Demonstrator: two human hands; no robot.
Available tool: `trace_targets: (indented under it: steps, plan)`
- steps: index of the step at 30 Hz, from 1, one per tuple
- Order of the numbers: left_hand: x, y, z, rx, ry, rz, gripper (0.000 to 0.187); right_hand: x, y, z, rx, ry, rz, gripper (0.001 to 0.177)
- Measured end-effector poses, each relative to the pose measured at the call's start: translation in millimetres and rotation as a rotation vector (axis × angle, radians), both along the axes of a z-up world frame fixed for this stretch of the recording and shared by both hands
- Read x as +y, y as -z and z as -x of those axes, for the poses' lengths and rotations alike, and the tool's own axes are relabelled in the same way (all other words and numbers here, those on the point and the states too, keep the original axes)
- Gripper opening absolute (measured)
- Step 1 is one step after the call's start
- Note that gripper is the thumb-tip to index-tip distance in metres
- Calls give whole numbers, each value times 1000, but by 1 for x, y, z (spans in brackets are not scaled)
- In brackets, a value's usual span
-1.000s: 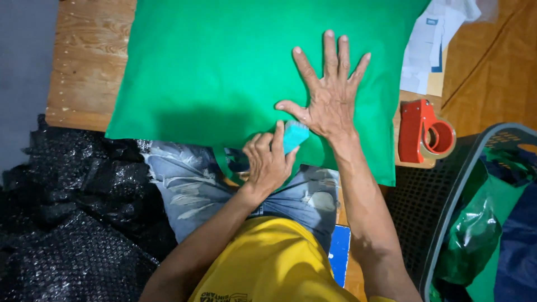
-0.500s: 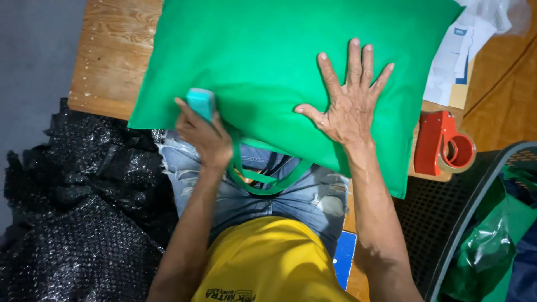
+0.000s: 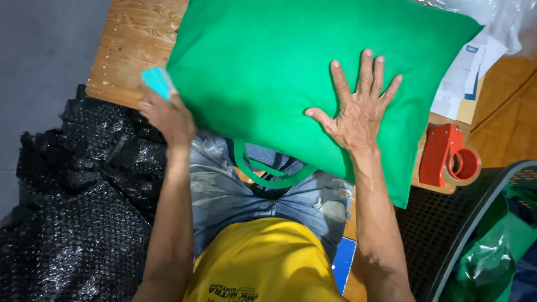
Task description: Cleaning the surface of a green pillow using a small handheld tool.
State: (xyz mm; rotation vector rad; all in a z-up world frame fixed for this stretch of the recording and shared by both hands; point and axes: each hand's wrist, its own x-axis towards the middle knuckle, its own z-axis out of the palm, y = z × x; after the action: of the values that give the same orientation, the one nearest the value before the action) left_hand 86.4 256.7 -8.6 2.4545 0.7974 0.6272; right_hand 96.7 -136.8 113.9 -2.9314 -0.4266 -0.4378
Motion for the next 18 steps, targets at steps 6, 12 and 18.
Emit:
trace_targets:
  steps: [6, 12, 18]
  plan:
    - [53, -12, 13, -282, -149, 27, 72, -20, -10, -12, -59, -92, 9, 49]
    - [-153, -58, 36, -193, 576, -200, 75, -32, -6, -24, -91, -147, -178, 42]
    - [-246, -64, 34, -239, 757, -335, 64, -31, -6, -18, -83, -124, -211, 45]
